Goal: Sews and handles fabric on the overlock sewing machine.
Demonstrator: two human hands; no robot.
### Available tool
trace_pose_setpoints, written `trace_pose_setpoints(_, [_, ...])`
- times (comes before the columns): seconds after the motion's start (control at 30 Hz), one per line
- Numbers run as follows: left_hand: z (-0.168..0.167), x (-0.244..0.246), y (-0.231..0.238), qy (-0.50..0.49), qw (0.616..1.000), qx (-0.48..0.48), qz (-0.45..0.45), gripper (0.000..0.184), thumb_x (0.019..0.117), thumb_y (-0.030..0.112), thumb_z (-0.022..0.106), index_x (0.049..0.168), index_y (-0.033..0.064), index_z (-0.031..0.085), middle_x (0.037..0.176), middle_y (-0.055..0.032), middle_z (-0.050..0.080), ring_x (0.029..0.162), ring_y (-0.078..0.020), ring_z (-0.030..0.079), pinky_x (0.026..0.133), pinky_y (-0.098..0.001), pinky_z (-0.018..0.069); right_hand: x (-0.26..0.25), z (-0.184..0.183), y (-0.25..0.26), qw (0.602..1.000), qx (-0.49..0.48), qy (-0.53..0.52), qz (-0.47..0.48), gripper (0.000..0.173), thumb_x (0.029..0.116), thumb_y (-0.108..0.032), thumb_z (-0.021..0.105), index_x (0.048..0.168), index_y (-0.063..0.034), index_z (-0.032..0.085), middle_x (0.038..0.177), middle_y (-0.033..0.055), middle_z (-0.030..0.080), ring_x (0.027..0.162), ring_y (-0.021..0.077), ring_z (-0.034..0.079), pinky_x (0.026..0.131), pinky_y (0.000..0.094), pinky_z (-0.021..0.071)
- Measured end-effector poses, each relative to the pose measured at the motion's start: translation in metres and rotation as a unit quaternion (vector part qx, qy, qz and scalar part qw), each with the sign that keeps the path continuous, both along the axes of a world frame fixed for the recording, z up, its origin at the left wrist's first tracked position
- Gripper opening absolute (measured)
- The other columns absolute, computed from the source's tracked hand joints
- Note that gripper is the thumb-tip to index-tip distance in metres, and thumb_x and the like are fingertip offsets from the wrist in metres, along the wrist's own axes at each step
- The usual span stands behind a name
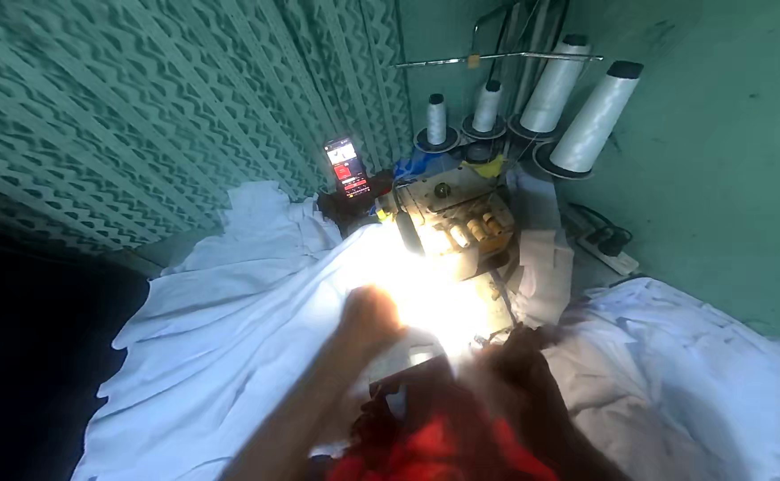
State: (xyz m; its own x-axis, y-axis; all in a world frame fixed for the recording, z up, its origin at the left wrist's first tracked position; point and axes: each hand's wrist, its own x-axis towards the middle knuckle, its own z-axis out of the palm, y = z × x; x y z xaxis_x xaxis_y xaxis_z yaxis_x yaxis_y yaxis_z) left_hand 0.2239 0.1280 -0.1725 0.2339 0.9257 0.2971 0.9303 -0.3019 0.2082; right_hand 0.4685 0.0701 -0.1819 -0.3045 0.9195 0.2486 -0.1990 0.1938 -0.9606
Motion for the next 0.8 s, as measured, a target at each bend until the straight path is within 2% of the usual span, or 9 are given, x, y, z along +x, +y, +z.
trace_pose_setpoints(0.07, [0.01, -0.025, 0.01, 0.147, 0.985, -0.085, 0.028, 0.043, 0.0891, 0.043, 0.065, 0.101, 0.0025, 0.073, 0.109, -0.0167, 0.071, 0.105, -0.0363, 0.068, 0.079, -0.055, 0.0565, 0.002, 0.01, -0.018, 0.997, 0.054, -0.004, 0.046, 0.004, 0.0936, -0.014, 0.074, 0.091, -0.0107, 0.074, 0.073, -0.0046, 0.07, 0.058, -0.001, 0.062, 0.053, 0.0177, 0.0548])
trace_pose_setpoints(0.17, [0.047, -0.03, -0.009, 0.219, 0.955, -0.198, 0.028, 0.041, 0.0983, 0.042, 0.054, 0.091, 0.0056, 0.071, 0.099, -0.0149, 0.07, 0.097, -0.036, 0.069, 0.075, -0.0565, 0.0545, -0.002, 0.004, -0.008, 0.997, 0.064, 0.022, 0.031, 0.008, 0.0953, -0.016, 0.073, 0.09, -0.0098, 0.074, 0.07, -0.004, 0.069, 0.055, -0.0008, 0.06, 0.05, 0.017, 0.0524])
trace_pose_setpoints(0.23, [0.061, -0.024, -0.038, 0.159, 0.962, -0.217, -0.045, 0.042, 0.1026, 0.042, 0.052, 0.088, 0.0076, 0.07, 0.085, -0.0154, 0.069, 0.082, -0.0364, 0.07, 0.066, -0.0574, 0.0546, -0.005, 0.002, 0.01, 0.997, 0.064, 0.03, 0.027, 0.017, 0.0998, -0.022, 0.066, 0.088, -0.0116, 0.073, 0.066, -0.0059, 0.065, 0.054, -0.0008, 0.058, 0.05, 0.017, 0.0508])
trace_pose_setpoints(0.3, [0.071, -0.004, -0.068, 0.042, 0.971, -0.186, -0.148, 0.037, 0.1035, 0.04, 0.054, 0.085, 0.012, 0.068, 0.071, -0.0066, 0.063, 0.065, -0.0261, 0.066, 0.055, -0.0482, 0.0535, -0.009, 0.007, 0.025, 0.991, 0.07, 0.044, 0.106, 0.029, 0.107, -0.033, 0.053, 0.098, -0.0107, 0.071, 0.066, -0.006, 0.06, 0.056, 0.0, 0.055, 0.053, 0.0176, 0.0487])
trace_pose_setpoints(0.4, [0.095, 0.029, -0.091, -0.066, 0.972, -0.135, -0.183, 0.032, 0.105, 0.037, 0.054, 0.089, 0.013, 0.068, 0.075, -0.0017, 0.064, 0.064, -0.017, 0.063, 0.055, -0.0376, 0.0535, -0.014, 0.016, 0.035, 0.966, 0.055, 0.043, 0.247, 0.044, 0.1086, -0.045, 0.045, 0.123, -0.0106, 0.069, 0.072, -0.0049, 0.063, 0.058, -0.0017, 0.057, 0.054, 0.0161, 0.0504])
trace_pose_setpoints(0.43, [0.1, 0.029, -0.091, -0.061, 0.978, -0.117, -0.162, 0.03, 0.1039, 0.037, 0.054, 0.092, 0.0144, 0.069, 0.077, -0.0005, 0.065, 0.063, -0.0153, 0.063, 0.055, -0.0364, 0.0537, -0.013, 0.018, 0.034, 0.963, 0.05, 0.024, 0.264, 0.04, 0.1084, -0.042, 0.048, 0.122, -0.0095, 0.067, 0.071, -0.0054, 0.061, 0.057, -0.0019, 0.056, 0.053, 0.0159, 0.0499])
trace_pose_setpoints(0.57, [0.093, 0.004, -0.074, -0.022, 0.984, -0.104, -0.145, 0.037, 0.1038, 0.043, 0.051, 0.087, 0.0162, 0.07, 0.077, 0.0004, 0.064, 0.068, -0.0155, 0.064, 0.058, -0.0391, 0.0542, 0.004, 0.018, 0.022, 0.97, 0.095, -0.096, 0.204, 0.04, 0.1003, -0.043, 0.064, 0.112, -0.0051, 0.066, 0.061, -0.0051, 0.052, 0.051, 0.0004, 0.049, 0.048, 0.0193, 0.0447])
trace_pose_setpoints(0.7, [0.099, 0.039, -0.076, -0.073, 0.959, -0.087, -0.258, 0.027, 0.1052, 0.031, 0.053, 0.093, 0.014, 0.069, 0.079, -0.001, 0.06, 0.067, -0.0138, 0.061, 0.055, -0.0316, 0.0507, 0.018, 0.042, -0.005, 0.963, 0.179, -0.158, 0.123, 0.053, 0.098, -0.047, 0.065, 0.106, 0.0051, 0.063, 0.068, 0.0036, 0.058, 0.059, 0.0019, 0.052, 0.056, 0.0178, 0.0455])
trace_pose_setpoints(0.8, [0.098, 0.046, -0.07, -0.011, 0.967, -0.05, -0.248, 0.032, 0.1063, 0.038, 0.05, 0.091, 0.0174, 0.068, 0.088, -0.0005, 0.06, 0.069, -0.0135, 0.061, 0.052, -0.0308, 0.0491, 0.026, 0.036, -0.011, 0.963, 0.188, -0.177, 0.081, 0.047, 0.0971, -0.044, 0.068, 0.112, 0.0001, 0.064, 0.066, 0.0023, 0.059, 0.055, 0.0035, 0.054, 0.051, 0.0202, 0.0475])
